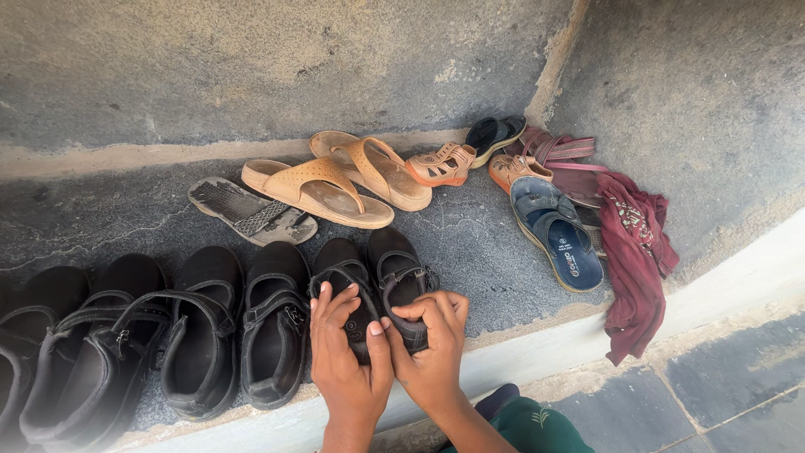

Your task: The person wipes several pairs of black shoes with a maroon cloth. They pick up each shoe, wipe the exterior surfaces, and place them back in a row on the ledge. The person also adjusts the straps on some of the shoes.

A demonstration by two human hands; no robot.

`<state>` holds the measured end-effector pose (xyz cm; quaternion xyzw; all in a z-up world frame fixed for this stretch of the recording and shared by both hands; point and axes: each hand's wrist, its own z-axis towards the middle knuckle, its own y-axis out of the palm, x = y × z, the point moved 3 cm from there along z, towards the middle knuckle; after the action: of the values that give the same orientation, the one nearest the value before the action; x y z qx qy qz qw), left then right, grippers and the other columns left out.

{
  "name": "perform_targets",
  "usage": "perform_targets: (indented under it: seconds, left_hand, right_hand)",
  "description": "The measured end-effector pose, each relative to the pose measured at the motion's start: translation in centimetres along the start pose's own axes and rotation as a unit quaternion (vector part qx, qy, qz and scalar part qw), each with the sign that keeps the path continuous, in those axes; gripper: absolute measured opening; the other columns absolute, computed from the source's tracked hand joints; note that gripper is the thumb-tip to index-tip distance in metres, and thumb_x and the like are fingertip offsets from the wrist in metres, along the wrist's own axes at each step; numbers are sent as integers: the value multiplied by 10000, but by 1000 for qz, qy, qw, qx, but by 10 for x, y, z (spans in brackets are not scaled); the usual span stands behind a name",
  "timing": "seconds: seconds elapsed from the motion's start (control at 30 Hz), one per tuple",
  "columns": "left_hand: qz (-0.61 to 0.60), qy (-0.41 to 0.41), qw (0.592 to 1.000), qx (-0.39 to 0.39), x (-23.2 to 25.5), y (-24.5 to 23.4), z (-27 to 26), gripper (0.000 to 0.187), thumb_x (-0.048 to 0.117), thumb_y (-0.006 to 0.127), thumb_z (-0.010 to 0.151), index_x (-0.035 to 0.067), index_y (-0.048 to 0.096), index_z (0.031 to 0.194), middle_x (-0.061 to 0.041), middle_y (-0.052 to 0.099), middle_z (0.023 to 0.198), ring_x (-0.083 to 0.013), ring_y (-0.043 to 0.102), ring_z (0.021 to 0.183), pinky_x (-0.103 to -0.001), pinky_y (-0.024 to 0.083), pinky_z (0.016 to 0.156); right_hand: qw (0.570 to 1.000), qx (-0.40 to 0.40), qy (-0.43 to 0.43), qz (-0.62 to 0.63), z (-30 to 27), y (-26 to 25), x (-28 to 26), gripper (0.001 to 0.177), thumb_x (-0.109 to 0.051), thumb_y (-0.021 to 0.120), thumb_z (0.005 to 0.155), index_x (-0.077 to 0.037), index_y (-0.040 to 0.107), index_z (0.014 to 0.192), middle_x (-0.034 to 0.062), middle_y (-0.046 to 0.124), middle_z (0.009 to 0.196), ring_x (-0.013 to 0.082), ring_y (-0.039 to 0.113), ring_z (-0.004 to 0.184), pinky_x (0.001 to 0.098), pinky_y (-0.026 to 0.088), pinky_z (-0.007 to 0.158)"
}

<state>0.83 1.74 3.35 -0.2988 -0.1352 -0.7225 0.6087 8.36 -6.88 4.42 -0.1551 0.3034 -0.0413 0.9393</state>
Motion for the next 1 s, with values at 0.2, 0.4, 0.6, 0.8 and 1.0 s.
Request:
perform_targets:
  seconds: [0.2,0.4,0.6,0.8,1.0]
  left_hand:
    - [14,1,1000,-1,1,1,2,228,136,583,964,-31,623,1114,-179,706,1211,-439,547,1389,-583,375,1204]
    - [14,1,1000,-3,0,1,0,217,140,580,967,-25,636,1096,-180,710,1215,-437,546,1391,-587,375,1203]
    - [22,-3,1000,-8,-2,2,-1,196,142,573,967,-13,650,1061,-182,716,1205,-436,540,1393,-592,367,1203]
    - [20,-1,1000,-8,-3,2,-2,196,141,574,966,-15,649,1060,-184,715,1202,-436,544,1390,-593,368,1203]
    - [18,-1,1000,-9,-2,2,-2,192,138,580,962,-15,649,1055,-187,715,1200,-438,546,1387,-595,369,1201]
  right_hand:
    - [1000,12,-10,-14,-3,1,-2,207,-123,826,780,-92,668,910,69,606,924,264,497,999,405,424,872]
    - [1000,13,-8,-18,-5,4,1,205,-142,826,788,-95,670,913,66,609,926,259,496,1006,408,428,874]
    - [1000,9,-10,-22,-6,5,3,196,-151,824,796,-97,670,906,61,603,921,249,490,1013,409,431,874]
    - [1000,11,-11,-19,-5,5,3,198,-154,826,795,-96,671,904,60,609,921,248,491,1010,405,431,873]
    - [1000,13,-11,-20,-5,4,2,199,-155,828,792,-95,673,903,61,608,922,249,489,1006,401,432,867]
